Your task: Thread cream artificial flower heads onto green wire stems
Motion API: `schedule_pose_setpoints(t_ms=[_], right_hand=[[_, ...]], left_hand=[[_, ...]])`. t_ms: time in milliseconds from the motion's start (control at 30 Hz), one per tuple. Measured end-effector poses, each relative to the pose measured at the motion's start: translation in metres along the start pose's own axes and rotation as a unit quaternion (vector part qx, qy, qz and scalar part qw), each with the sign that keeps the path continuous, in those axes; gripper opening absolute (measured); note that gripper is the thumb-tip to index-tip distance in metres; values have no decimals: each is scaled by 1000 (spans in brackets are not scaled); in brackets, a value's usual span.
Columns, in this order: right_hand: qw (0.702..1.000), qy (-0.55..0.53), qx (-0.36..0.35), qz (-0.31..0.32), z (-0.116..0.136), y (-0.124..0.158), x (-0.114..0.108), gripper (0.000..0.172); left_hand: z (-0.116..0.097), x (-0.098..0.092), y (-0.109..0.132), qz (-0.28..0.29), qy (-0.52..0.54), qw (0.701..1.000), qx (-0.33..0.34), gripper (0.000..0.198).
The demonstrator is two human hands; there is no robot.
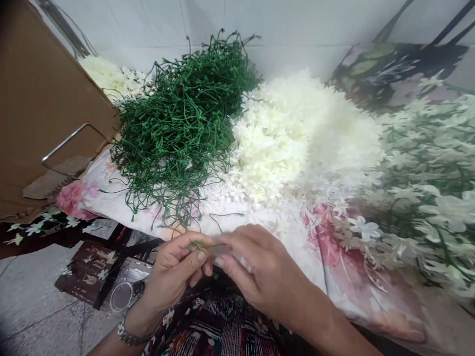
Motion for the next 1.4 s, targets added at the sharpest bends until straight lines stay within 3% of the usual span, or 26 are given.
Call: schedule_pose_setpoints(t_ms=[267,467,567,667,933,1133,1200,1267,1400], right_hand=[[996,75,8,-40,-5,24,1,15],[991,125,18,-43,1,37,-1,13],[991,130,14,-22,9,39,4,16],[990,136,21,-31,15,40,7,18],[993,87,61,-58,4,57,2,17],[994,107,26,-2,12,55,13,20],[994,105,16,7,15,53,14,20],[995,98,23,-3,12,51,7,17],[972,197,59,-115,-7,54,-25,12]], left_hand=[[-7,18,1,1,-164,983,84,17],[-32,19,15,-32,-342,922,181,30],[-37,35,19,28,-427,879,210,39],[-27,50,16,96,-476,854,188,40],[-11,48,11,88,-470,865,152,24],[-16,61,12,111,-544,816,157,38],[-14,63,9,119,-533,823,156,39],[-9,58,5,113,-495,851,131,36],[4,40,0,68,-363,926,75,23]])
Point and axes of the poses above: each hand's wrist, its own y-axis away from the middle knuckle, its own x-axis out of the palm, z = x × y, the point moved 6 cm from there along -y, towards the middle knuckle, and after that the axes turned 9 degrees about z, right-handed, at the moved point
